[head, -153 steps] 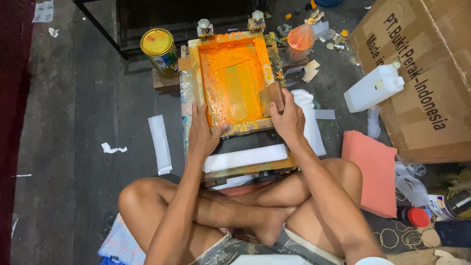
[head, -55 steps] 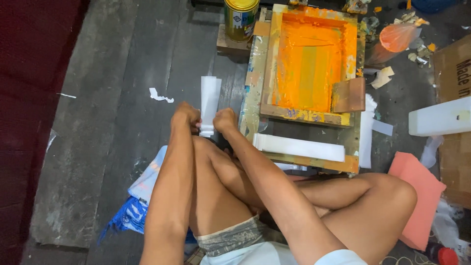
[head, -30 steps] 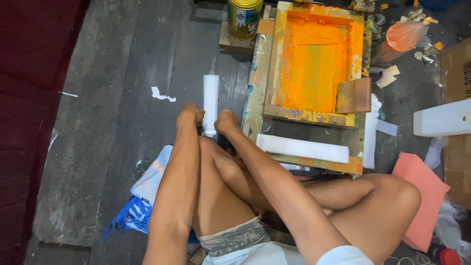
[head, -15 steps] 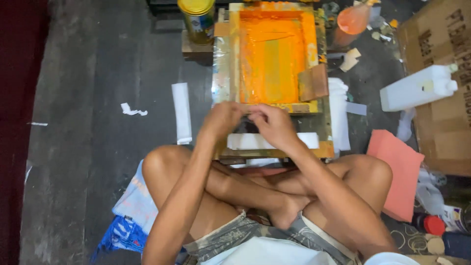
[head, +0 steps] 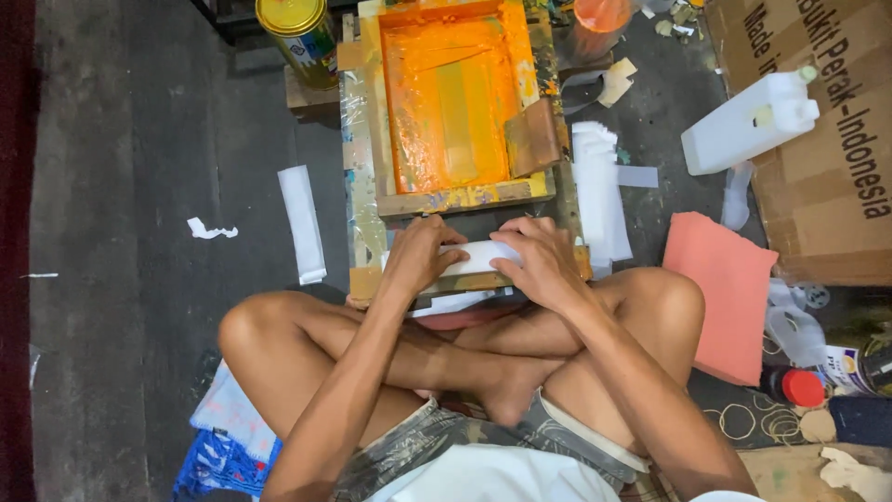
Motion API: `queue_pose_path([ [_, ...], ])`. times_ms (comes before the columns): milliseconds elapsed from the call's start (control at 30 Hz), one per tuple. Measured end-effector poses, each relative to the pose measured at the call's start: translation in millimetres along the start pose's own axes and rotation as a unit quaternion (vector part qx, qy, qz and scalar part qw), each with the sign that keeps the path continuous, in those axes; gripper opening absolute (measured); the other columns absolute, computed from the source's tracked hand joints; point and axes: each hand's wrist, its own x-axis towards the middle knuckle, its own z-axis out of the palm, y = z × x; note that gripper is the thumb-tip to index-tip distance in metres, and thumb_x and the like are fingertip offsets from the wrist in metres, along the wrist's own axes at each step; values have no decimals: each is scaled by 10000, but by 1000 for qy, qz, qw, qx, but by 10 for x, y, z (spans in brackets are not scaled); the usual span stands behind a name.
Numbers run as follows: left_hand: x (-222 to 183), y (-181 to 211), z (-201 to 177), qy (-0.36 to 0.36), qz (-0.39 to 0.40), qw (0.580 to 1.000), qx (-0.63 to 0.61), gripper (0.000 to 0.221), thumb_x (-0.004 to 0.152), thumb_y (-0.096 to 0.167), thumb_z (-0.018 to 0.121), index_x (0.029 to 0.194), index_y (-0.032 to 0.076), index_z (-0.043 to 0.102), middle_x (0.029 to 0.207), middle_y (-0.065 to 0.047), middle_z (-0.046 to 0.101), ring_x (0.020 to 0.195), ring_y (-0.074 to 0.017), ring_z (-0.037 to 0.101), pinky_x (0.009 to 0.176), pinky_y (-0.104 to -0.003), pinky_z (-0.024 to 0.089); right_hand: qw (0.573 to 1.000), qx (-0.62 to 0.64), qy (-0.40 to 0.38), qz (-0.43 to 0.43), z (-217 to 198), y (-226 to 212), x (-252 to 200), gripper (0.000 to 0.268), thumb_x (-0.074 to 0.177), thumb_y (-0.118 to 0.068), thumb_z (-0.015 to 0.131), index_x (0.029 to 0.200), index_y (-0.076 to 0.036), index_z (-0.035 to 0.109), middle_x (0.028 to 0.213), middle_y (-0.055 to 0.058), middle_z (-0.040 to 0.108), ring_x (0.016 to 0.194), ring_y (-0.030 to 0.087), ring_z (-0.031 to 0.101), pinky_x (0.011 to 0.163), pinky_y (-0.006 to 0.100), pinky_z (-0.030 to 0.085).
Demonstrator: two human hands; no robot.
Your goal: Applying tape to a screen printing frame and spreading orange ink using a manual squeegee.
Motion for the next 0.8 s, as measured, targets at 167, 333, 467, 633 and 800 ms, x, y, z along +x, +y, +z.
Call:
queue_pose_path([
  [167, -100, 122, -88, 44, 11, 999, 10, 122, 897, 258, 770, 989, 185, 802, 934, -43, 630, 938, -293, 580, 830, -469, 483, 998, 62, 7, 0, -27, -7, -8, 335, 898, -273, 727, 1227, -213, 725, 1262, 32, 618, 1266, 340, 504, 937, 485, 459],
  [333, -190, 265, -305, 66, 18, 998, 2, 74, 910, 300, 757, 932, 239, 794, 922, -17, 661, 960, -296, 611, 824, -451, 493, 998, 31, 50, -12, -175, 50, 50, 271, 882, -352, 758, 1134, -257, 723, 1318, -22, 608, 1355, 289, 465, 994, 495, 410],
  [467, -251, 363, -511, 45, -50, 988, -138, 114, 899, 201, 765, 1006, 213, 801, 823, -37, 751, 806, -178, 642, 770, -347, 528, 967, 251, 33, 28, -434, 62, 83, 153, 974, -225, 710, 1099, -153, 760, 986, 54, 772, 1024, 225, 715, 837, 369, 559],
  [633, -262, 685, -799, -6, -69, 987, -143, 250, 873, 148, 758, 1118, 183, 791, 902, -126, 790, 883, -293, 710, 845, -419, 547, 919, 392, 14, 51, -439, 21, 62, 189, 974, -121, 670, 1131, -55, 751, 789, 208, 791, 757, 204, 786, 648, 261, 616],
  [800, -133, 1066, -818, -68, -64, 991, -94, 160, 880, 241, 759, 1029, 260, 816, 846, -95, 796, 856, -281, 779, 858, -410, 571, 888, 457, 3, 45, -399, -187, 73, 226, 988, -79, 629, 1177, 2, 723, 916, 258, 786, 767, 255, 793, 627, 293, 646],
])
